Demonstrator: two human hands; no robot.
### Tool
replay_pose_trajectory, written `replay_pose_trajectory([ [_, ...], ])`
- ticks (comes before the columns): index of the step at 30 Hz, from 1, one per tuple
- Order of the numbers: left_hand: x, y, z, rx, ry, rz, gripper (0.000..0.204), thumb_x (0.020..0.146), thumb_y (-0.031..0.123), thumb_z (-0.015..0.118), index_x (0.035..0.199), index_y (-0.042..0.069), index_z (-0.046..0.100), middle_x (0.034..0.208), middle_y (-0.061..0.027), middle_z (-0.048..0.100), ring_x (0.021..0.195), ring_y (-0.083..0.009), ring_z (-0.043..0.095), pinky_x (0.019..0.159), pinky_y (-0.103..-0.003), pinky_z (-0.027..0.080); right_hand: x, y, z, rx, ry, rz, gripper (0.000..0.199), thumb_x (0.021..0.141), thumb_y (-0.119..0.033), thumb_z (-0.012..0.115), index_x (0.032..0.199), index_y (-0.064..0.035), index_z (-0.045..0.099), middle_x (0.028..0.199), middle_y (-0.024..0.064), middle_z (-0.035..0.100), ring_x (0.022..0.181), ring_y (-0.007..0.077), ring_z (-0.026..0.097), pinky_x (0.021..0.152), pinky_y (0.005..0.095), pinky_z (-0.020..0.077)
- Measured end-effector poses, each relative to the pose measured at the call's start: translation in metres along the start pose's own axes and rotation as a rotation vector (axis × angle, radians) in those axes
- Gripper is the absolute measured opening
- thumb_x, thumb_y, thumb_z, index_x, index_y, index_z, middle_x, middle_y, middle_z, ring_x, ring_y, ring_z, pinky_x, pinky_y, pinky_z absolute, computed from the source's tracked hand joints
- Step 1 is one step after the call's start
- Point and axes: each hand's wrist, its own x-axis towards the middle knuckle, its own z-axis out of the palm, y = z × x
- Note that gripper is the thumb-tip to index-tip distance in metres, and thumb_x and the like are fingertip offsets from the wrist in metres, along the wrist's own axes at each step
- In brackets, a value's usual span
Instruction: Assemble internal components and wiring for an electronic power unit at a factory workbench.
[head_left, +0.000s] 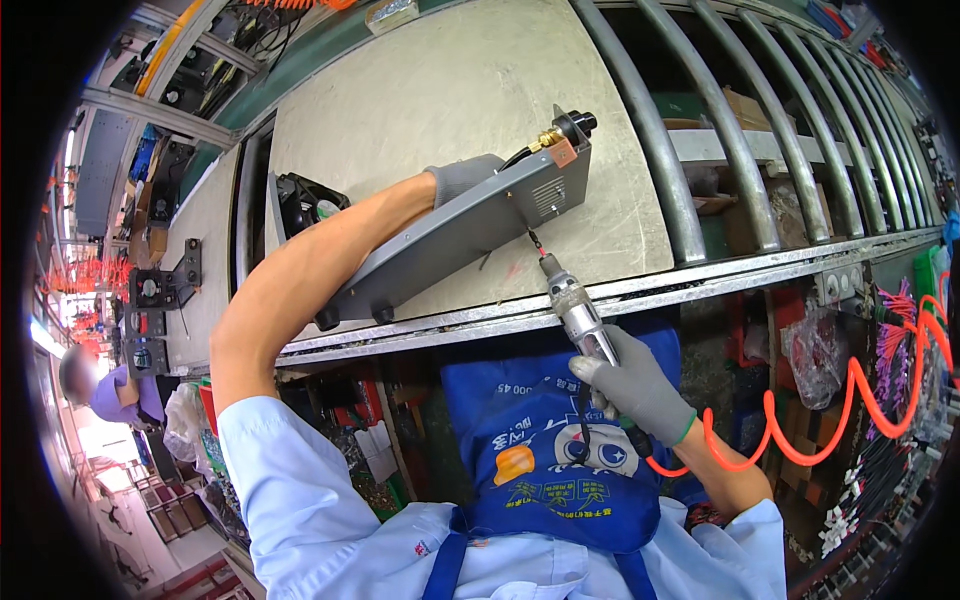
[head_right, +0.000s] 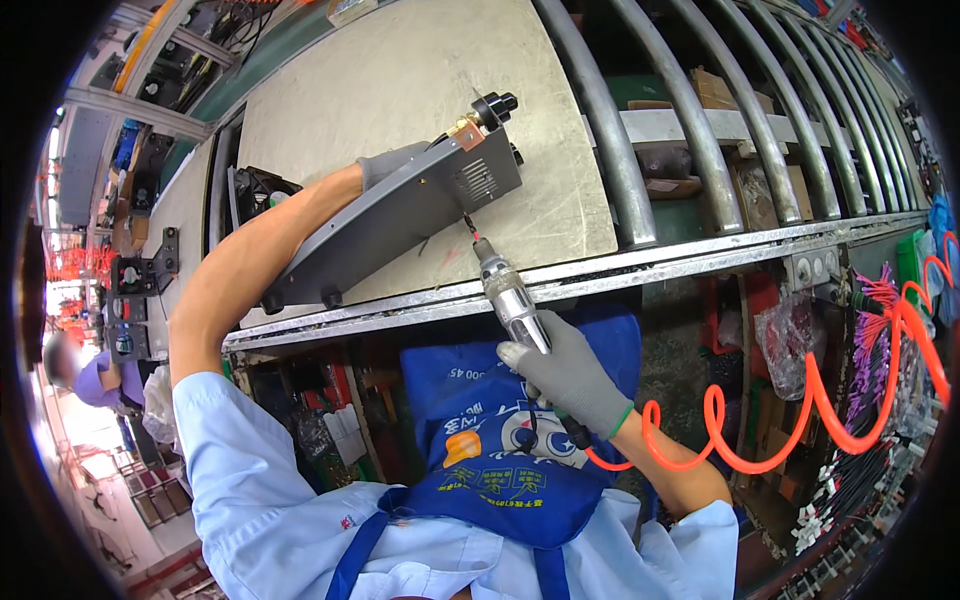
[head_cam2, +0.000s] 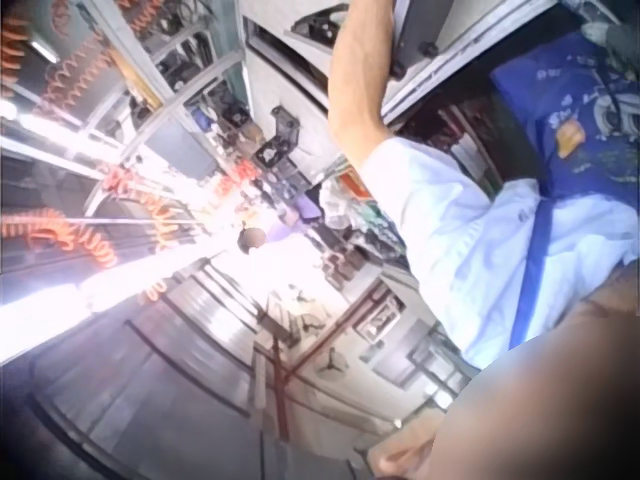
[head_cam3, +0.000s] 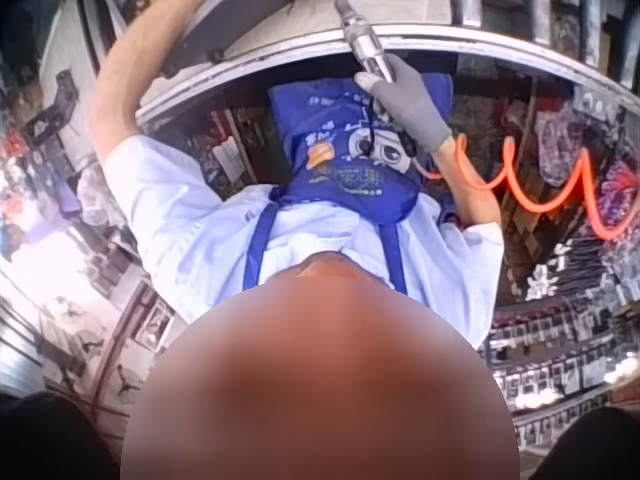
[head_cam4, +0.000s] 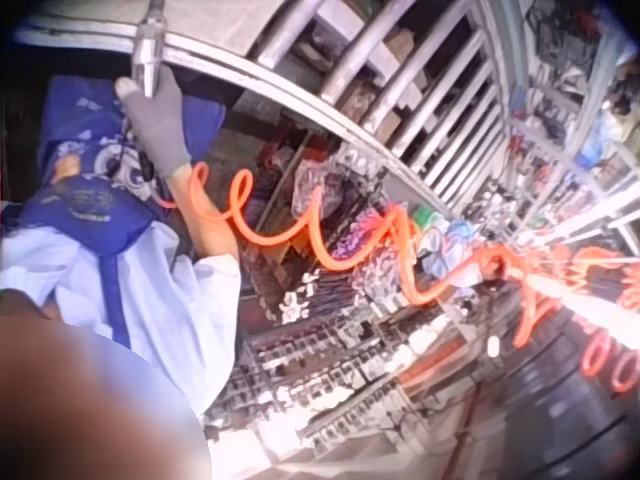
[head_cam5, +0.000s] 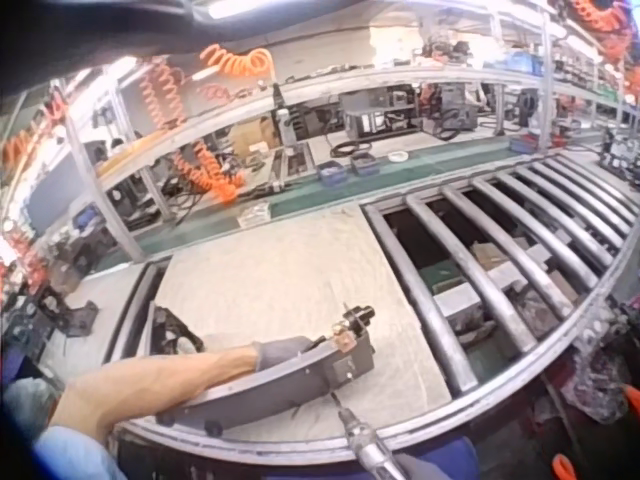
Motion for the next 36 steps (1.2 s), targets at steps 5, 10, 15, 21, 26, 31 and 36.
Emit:
replay_pose_trajectory([
  [5,0.000,-0.010,-0.005,0.031,-0.004,-0.021,0.036,0.088,0.027,0.064,0.104,-0.004,0.072,0.092,-0.0102,0.071,0.081,-0.0169,0.063,0.070,-0.037,0.049,0.001,0.002,0.005,0.051,-0.005,-0.022,0.045,0.090,-0.025,0.070,0.123,0.0019,0.054,0.077,0.0030,0.059,0.055,0.0057,0.056,0.045,0.0227,0.0459],
  [10,-0.002,-0.007,-0.003,0.082,0.007,-0.037,0.038,0.087,0.029,0.065,0.105,-0.003,0.073,0.091,-0.0126,0.072,0.080,-0.0185,0.065,0.070,-0.038,0.049,0.002,0.005,0.005,0.028,-0.003,-0.009,0.043,0.091,-0.026,0.069,0.122,0.0016,0.055,0.078,0.0026,0.059,0.056,0.0055,0.056,0.046,0.0229,0.0460],
  [15,0.002,-0.021,-0.007,0.071,0.037,-0.030,0.038,0.086,0.028,0.065,0.106,-0.003,0.073,0.091,-0.0130,0.073,0.080,-0.0192,0.066,0.070,-0.038,0.050,0.004,0.009,0.006,0.063,-0.031,-0.024,0.043,0.092,-0.027,0.068,0.121,0.0011,0.055,0.078,0.0024,0.058,0.055,0.0059,0.056,0.045,0.0233,0.0454],
  [21,0.001,-0.016,-0.003,-0.012,0.030,-0.092,0.037,0.088,0.027,0.064,0.108,-0.002,0.074,0.092,-0.0125,0.073,0.081,-0.0196,0.066,0.071,-0.038,0.050,0.004,0.005,0.008,0.033,-0.004,-0.015,0.044,0.093,-0.030,0.068,0.122,0.0004,0.055,0.078,0.0018,0.057,0.053,0.0065,0.055,0.045,0.0238,0.0447],
  [26,0.003,-0.022,-0.006,0.051,0.044,-0.067,0.036,0.089,0.027,0.064,0.107,-0.002,0.074,0.094,-0.0127,0.073,0.083,-0.0191,0.066,0.071,-0.039,0.050,0.005,0.004,0.013,0.015,0.012,-0.037,0.045,0.094,-0.032,0.067,0.122,-0.0002,0.054,0.077,0.0019,0.056,0.052,0.0068,0.054,0.044,0.0244,0.0443],
  [31,0.005,-0.021,-0.011,-0.024,0.052,-0.096,0.038,0.089,0.029,0.065,0.111,-0.001,0.073,0.097,-0.0118,0.072,0.084,-0.0176,0.065,0.072,-0.039,0.050,0.005,0.005,0.018,0.010,0.030,-0.079,0.044,0.094,-0.032,0.066,0.121,-0.0001,0.054,0.076,0.0023,0.055,0.054,0.0076,0.054,0.045,0.0245,0.0449],
  [36,0.002,-0.012,-0.007,-0.099,0.044,-0.091,0.038,0.089,0.029,0.065,0.111,-0.001,0.073,0.098,-0.0113,0.072,0.084,-0.0174,0.064,0.072,-0.039,0.050,0.004,0.007,0.020,-0.024,0.047,-0.107,0.042,0.094,-0.032,0.066,0.119,0.0002,0.054,0.074,0.0023,0.055,0.053,0.0075,0.054,0.044,0.0241,0.0443],
])
